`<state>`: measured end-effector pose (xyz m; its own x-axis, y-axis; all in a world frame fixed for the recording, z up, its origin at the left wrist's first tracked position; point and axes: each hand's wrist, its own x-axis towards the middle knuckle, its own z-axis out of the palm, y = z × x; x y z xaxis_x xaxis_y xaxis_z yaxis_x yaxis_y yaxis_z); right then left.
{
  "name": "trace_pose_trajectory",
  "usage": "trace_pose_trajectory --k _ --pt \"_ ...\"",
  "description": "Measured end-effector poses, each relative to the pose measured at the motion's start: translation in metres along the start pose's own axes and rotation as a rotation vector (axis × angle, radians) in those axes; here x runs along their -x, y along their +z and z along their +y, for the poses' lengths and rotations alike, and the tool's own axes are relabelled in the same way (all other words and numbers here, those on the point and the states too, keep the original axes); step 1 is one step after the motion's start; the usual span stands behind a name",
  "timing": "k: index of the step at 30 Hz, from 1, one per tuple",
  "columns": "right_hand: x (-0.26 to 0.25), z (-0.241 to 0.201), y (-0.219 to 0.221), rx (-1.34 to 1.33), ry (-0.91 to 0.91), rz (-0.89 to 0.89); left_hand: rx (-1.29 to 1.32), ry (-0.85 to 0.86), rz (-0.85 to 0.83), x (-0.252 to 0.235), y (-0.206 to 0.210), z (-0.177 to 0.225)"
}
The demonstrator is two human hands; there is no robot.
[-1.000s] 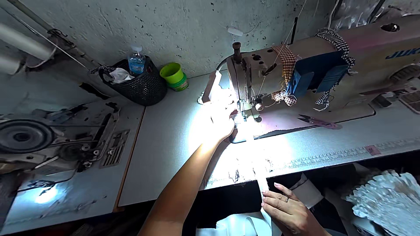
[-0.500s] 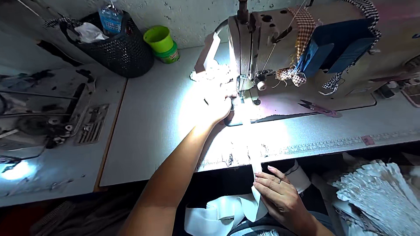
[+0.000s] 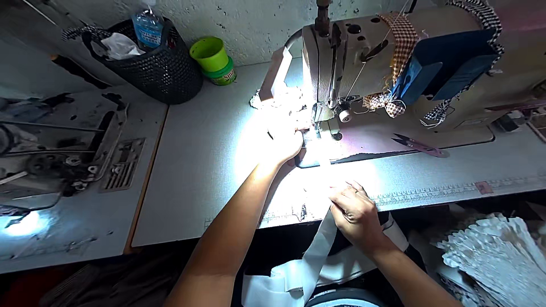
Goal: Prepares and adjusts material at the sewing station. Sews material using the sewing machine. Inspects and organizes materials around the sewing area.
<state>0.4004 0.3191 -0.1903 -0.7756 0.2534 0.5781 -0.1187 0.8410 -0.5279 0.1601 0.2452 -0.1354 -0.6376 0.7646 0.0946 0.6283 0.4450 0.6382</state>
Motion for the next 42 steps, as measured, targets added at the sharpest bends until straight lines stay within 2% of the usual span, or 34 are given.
trace_pose_trajectory --k 6,10,18,22,24,26,28,31,33,34,38,42 --pt "-0.034 0.008 0.013 0.018 0.022 -0.01 -0.035 0.064 0.035 -0.002 0.002 -0.003" --pt "-0.054 0.014 0.024 0.069 0.026 -0.007 -0.08 0.035 0.026 -0.003 0.002 -0.002" --pt "-0.091 0.021 0.031 0.007 0.035 -0.014 -0.077 0.049 0.038 -0.005 0.003 -0.004" --pt "-0.078 0.019 0.026 0.024 0.082 -0.056 -0.056 0.017 -0.014 0.004 0.005 -0.003" --pt "-0.053 0.012 0.012 0.051 0.108 -0.061 -0.094 -0.04 -0.021 0.033 0.008 0.009" --pt "-0.012 -0.004 -0.006 0.01 0.117 0.053 -0.06 -0.139 0.04 0.086 0.014 0.03" --pt "0.032 -0.024 -0.016 -0.189 0.241 0.113 0.033 -0.158 0.174 0.147 0.032 0.045" --pt "0.064 -0.043 -0.022 -0.828 0.706 -0.218 0.415 -0.189 0.246 0.212 0.055 0.073" --pt "0.059 -0.048 -0.026 -1.217 0.902 -0.278 0.721 -0.196 0.264 0.231 0.056 0.096" --pt "0.055 -0.053 -0.032 -1.326 0.909 -0.252 0.778 -0.192 0.28 0.236 0.054 0.106" --pt "0.051 -0.075 -0.06 -1.314 0.872 -0.136 0.854 -0.237 0.305 0.255 0.046 0.125" --pt "0.075 -0.069 -0.051 -1.176 1.032 -0.245 0.675 -0.208 0.371 0.264 0.078 0.107"
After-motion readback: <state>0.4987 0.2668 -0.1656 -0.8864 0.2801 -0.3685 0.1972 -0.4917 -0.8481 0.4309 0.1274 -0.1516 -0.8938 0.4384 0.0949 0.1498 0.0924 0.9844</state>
